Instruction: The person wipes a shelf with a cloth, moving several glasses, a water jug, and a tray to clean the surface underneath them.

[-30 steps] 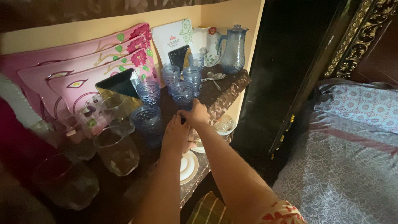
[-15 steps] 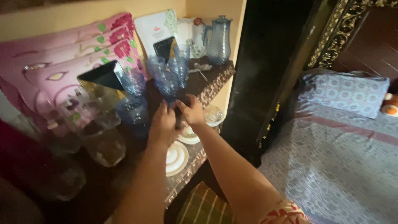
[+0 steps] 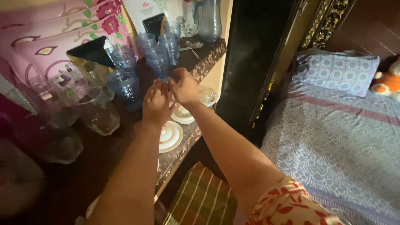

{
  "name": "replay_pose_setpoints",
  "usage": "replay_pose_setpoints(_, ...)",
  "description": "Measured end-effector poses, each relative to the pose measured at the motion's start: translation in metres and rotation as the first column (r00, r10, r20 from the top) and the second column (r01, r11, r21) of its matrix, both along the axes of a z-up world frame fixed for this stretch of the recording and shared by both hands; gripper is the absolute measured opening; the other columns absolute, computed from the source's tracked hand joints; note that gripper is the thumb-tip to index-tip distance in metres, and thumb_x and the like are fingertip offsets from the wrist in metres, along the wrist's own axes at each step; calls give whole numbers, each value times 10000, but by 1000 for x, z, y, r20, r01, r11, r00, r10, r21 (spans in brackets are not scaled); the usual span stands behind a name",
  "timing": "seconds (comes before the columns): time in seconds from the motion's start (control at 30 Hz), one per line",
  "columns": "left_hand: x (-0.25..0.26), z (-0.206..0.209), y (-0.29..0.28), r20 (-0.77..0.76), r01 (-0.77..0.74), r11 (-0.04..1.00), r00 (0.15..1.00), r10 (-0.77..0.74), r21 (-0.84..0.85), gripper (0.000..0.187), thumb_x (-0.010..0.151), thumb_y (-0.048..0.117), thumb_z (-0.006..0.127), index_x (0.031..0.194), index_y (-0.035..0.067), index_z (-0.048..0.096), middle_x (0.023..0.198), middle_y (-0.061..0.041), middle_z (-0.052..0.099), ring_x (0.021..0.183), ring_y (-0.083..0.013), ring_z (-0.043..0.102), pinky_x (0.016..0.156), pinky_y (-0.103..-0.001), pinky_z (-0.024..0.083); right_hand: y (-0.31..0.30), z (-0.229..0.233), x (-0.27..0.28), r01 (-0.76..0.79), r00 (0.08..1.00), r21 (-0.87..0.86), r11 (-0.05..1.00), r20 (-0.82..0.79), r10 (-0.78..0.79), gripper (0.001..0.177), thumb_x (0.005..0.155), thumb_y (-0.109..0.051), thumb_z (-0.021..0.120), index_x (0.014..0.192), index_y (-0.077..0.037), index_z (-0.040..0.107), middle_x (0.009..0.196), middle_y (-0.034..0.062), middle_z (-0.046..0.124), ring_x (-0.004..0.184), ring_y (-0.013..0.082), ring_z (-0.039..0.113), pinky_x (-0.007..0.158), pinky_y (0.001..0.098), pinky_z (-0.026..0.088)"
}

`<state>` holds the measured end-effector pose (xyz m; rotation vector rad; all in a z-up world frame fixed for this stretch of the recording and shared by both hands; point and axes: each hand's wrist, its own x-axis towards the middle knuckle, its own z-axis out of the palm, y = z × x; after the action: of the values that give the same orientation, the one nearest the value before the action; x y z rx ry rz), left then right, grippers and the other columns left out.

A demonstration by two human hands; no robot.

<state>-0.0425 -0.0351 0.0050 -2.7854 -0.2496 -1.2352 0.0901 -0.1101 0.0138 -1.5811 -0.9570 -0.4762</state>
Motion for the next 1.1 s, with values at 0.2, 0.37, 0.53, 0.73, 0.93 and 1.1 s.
replay_pose_setpoints(0.2,-30,2,-16,88,108,993,990,-112,55,675,747,185,836,1350,10,587,1273,-170,673,1196,-374,618,1044,-455,503,4,-1,-44,-122,973,96,988,-183,138,306,912,-242,692,1141,-40,669,1043,161,760,953,277,768,847,380,595)
replay_pose_setpoints(0.37,-59,-3,-12,-44,150,983,987,-155,-107,462,748,187,816,1155,38,656,1071,-161,698,986,-390,674,843,-490,557,11,11,-69,-241,936,110,964,-236,261,358,895,-290,733,1125,-19,689,1033,167,791,976,251,782,879,355,603)
replay_pose_setpoints(0.53,-81,1,-5,-108,120,986,985,-133,-119,363,804,263,797,1066,49,664,1003,-196,694,901,-400,688,787,-510,560,26,25,-88,-305,927,-34,952,-240,288,648,811,-459,800,1228,12,643,1121,193,769,1050,273,759,933,366,587)
replay_pose_setpoints(0.73,-110,20,-19,-169,85,923,973,-158,-376,225,895,232,709,1048,70,680,1003,-186,720,928,-408,689,810,-533,538,51,23,-90,-266,964,-277,923,-71,257,1093,609,-543,915,1408,23,428,1205,277,681,1131,396,672,979,430,531)
replay_pose_setpoints(0.93,-113,20,-12,-106,194,912,963,-247,-360,385,758,219,776,1054,14,640,1023,-232,688,950,-444,660,799,-527,529,69,18,-93,-238,965,-364,900,-191,178,1059,583,-498,942,1381,-7,447,1164,250,710,1098,404,690,962,443,536)
replay_pose_setpoints(1.1,-97,11,7,-315,-7,895,937,-150,-446,387,748,294,815,1015,49,681,961,-174,724,934,-383,688,828,-493,541,71,18,-95,-226,957,-312,923,-246,151,1006,584,-427,951,1378,-17,488,1164,215,728,1099,379,697,953,428,540)
